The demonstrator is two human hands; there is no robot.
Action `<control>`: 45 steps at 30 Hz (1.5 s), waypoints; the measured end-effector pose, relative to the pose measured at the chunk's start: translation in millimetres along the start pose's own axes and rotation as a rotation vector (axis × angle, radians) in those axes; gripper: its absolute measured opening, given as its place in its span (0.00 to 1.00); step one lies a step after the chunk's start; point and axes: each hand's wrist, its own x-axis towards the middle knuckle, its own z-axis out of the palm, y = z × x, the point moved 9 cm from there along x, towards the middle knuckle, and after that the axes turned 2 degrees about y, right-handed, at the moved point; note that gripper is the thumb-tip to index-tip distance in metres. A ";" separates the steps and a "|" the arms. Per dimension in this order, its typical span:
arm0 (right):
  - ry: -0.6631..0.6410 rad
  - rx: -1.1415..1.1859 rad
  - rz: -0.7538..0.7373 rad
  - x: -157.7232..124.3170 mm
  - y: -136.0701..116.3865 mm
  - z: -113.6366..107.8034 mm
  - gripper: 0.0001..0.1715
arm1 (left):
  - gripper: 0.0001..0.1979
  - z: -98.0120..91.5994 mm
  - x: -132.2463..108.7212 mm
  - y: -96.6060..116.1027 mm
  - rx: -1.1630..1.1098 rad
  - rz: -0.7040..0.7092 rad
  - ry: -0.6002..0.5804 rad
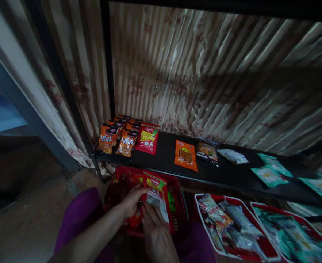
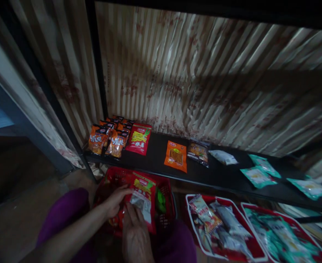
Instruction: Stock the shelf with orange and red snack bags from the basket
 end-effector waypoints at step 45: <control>0.439 1.644 0.799 7.8 45.4 -84.7 0.21 | 0.23 23.4 -99.8 66.4 -0.178 0.163 -0.005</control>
